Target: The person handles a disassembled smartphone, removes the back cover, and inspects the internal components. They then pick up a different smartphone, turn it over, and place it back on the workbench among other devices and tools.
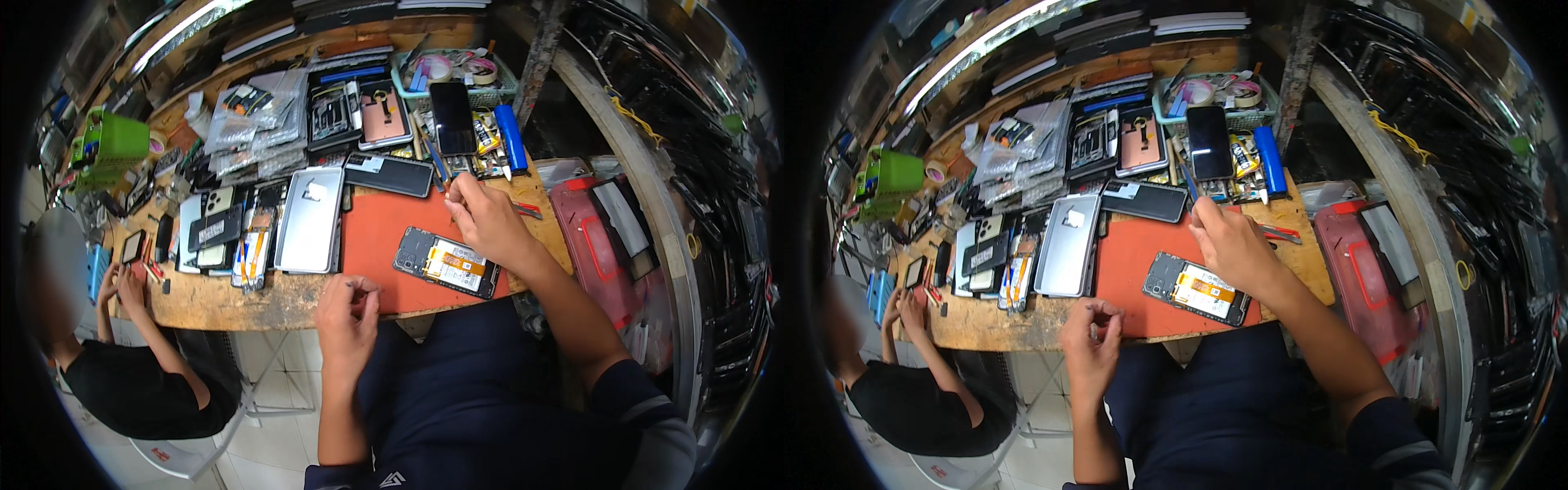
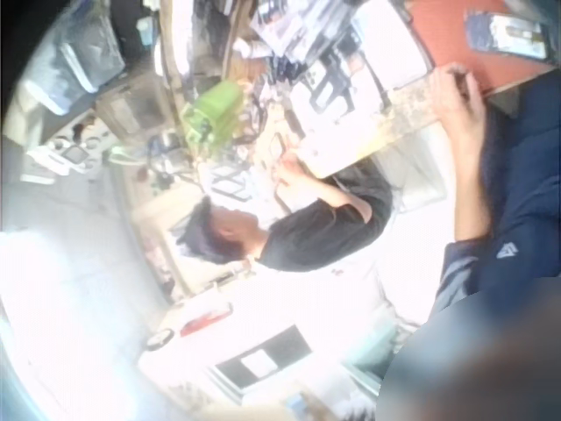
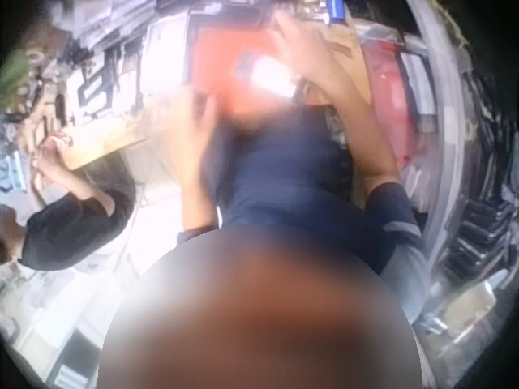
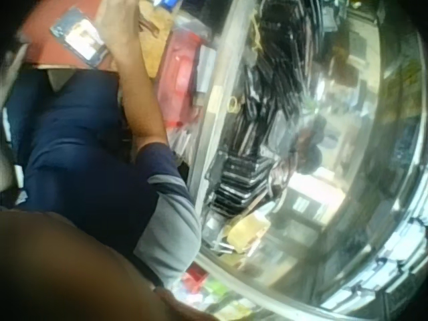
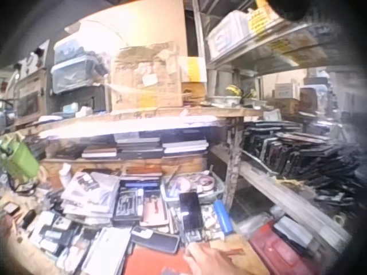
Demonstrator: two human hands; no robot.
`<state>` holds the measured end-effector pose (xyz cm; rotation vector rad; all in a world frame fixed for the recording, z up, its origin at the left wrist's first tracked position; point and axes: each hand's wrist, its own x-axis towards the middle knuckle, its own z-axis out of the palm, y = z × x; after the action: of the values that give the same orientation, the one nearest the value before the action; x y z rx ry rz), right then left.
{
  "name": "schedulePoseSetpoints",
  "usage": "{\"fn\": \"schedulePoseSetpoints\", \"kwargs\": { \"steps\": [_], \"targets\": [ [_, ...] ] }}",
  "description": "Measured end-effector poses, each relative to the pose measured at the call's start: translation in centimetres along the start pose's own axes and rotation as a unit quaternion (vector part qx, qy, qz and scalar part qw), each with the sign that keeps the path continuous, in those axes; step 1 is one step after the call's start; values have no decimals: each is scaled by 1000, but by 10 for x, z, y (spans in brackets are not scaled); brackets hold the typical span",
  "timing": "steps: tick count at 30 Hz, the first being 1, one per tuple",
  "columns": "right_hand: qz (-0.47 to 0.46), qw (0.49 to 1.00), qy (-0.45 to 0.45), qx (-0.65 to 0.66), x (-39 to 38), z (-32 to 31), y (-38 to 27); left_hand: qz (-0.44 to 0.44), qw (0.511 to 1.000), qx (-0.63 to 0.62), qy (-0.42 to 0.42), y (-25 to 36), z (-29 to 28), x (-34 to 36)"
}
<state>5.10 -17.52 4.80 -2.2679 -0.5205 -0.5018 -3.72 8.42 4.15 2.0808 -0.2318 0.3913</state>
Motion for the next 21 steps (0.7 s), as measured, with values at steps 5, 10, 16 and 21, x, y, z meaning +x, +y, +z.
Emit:
{"fn": "schedulePoseSetpoints", "kwargs": {
  "steps": [5, 10, 16, 21],
  "targets": [
    [-26, 990, 18, 136, -3, -3, -36, 90, 996, -11, -22, -18, 31, 22],
    [-36, 986, -62, 152, 3, 5, -44, 60, 997, -41, -12, -31, 49, 22],
    [-52, 979, -85, 176, 4, 14, -48, 49, 996, -77, 5, -33, 52, 16],
    [-54, 977, -76, 191, 2, 17, -49, 31, 996, -87, 10, -39, 53, 17]
  ]
}}
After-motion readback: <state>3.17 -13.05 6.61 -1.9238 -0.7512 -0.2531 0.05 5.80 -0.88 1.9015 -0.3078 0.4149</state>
